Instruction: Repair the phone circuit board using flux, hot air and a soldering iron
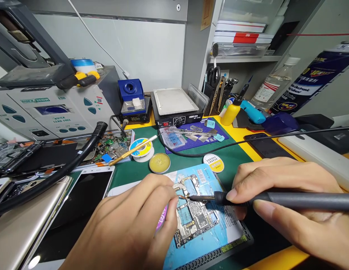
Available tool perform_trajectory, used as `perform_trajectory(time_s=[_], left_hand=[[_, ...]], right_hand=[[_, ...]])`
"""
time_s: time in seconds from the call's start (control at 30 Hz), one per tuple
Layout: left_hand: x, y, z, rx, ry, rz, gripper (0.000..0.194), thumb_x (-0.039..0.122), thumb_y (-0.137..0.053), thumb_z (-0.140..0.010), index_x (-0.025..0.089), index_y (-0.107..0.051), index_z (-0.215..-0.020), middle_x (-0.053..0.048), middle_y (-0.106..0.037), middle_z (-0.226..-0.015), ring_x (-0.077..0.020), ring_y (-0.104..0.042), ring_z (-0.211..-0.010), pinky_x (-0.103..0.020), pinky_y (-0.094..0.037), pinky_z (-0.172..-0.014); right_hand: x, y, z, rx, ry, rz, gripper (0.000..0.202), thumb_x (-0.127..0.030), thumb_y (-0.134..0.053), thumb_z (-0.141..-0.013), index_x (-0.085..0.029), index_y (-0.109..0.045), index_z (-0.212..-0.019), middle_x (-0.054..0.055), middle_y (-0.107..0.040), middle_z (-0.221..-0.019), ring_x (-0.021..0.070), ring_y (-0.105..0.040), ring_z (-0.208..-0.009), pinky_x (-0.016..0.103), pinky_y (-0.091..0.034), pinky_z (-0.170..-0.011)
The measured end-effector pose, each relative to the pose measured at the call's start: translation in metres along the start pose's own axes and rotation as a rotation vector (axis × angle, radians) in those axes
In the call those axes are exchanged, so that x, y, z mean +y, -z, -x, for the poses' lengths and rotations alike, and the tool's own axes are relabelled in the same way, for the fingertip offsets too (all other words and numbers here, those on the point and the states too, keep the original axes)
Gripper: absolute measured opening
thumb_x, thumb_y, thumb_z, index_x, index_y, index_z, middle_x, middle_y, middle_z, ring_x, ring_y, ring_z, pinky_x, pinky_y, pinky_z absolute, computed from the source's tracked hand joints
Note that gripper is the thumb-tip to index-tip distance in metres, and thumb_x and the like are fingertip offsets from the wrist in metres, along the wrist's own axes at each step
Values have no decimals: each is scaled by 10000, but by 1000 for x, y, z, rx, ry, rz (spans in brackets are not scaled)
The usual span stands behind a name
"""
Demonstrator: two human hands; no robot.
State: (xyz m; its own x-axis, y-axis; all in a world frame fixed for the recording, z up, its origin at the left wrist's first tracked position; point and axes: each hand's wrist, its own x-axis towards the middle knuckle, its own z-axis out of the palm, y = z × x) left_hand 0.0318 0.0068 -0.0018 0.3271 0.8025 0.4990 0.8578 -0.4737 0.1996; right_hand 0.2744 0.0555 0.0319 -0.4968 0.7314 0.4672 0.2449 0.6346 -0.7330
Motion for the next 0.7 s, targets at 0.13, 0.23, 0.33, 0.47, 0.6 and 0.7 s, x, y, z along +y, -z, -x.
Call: perform_trajectory(time_s=[0.13,0.23,0.33,0.47,0.6,0.7], left_hand=[[0,1,0,4,-8,1,228,345,-496,-987,251,-702,-1018,-31,-721,-939,-171,-728,-905,-228,-595,-785],[-2,2,5,-14,-38,-40,215,286,-482,-996,249,-695,-988,-18,-718,-915,-155,-723,-858,-216,-564,-715],[-4,3,10,-46,-111,-115,244,180,-441,-1001,242,-675,-975,-3,-724,-939,-152,-719,-815,-264,-520,-634],[-4,1,13,-59,-169,-136,231,129,-433,-996,227,-642,-1011,-1,-732,-986,-165,-723,-834,-317,-498,-621],[-4,0,12,-56,-142,-125,226,139,-424,-1002,227,-630,-1025,1,-737,-1004,-168,-727,-847,-330,-494,-626],[-3,1,11,-44,-146,-136,248,138,-400,-1004,233,-629,-993,13,-744,-992,-166,-728,-844,-335,-488,-626]], right_hand=[[3,1,0,9,2,19,336,-4,-601,-693,-254,-807,-782,-10,-771,-617,140,-717,-498,203,-584,-489],[2,2,-2,-1,4,28,324,-11,-616,-698,-256,-811,-778,4,-770,-610,154,-710,-480,221,-579,-471],[1,2,-1,2,-1,37,325,-14,-607,-690,-252,-813,-769,16,-772,-611,167,-712,-480,235,-573,-465],[2,-6,6,113,-18,30,298,-47,-594,-674,-255,-804,-711,20,-777,-623,169,-716,-498,238,-559,-476],[9,-16,18,238,-49,54,296,-74,-612,-692,-294,-805,-733,-4,-757,-629,176,-699,-536,279,-596,-590],[13,-18,23,237,-52,36,301,-80,-622,-726,-312,-805,-779,-4,-748,-648,183,-678,-552,298,-599,-629]])
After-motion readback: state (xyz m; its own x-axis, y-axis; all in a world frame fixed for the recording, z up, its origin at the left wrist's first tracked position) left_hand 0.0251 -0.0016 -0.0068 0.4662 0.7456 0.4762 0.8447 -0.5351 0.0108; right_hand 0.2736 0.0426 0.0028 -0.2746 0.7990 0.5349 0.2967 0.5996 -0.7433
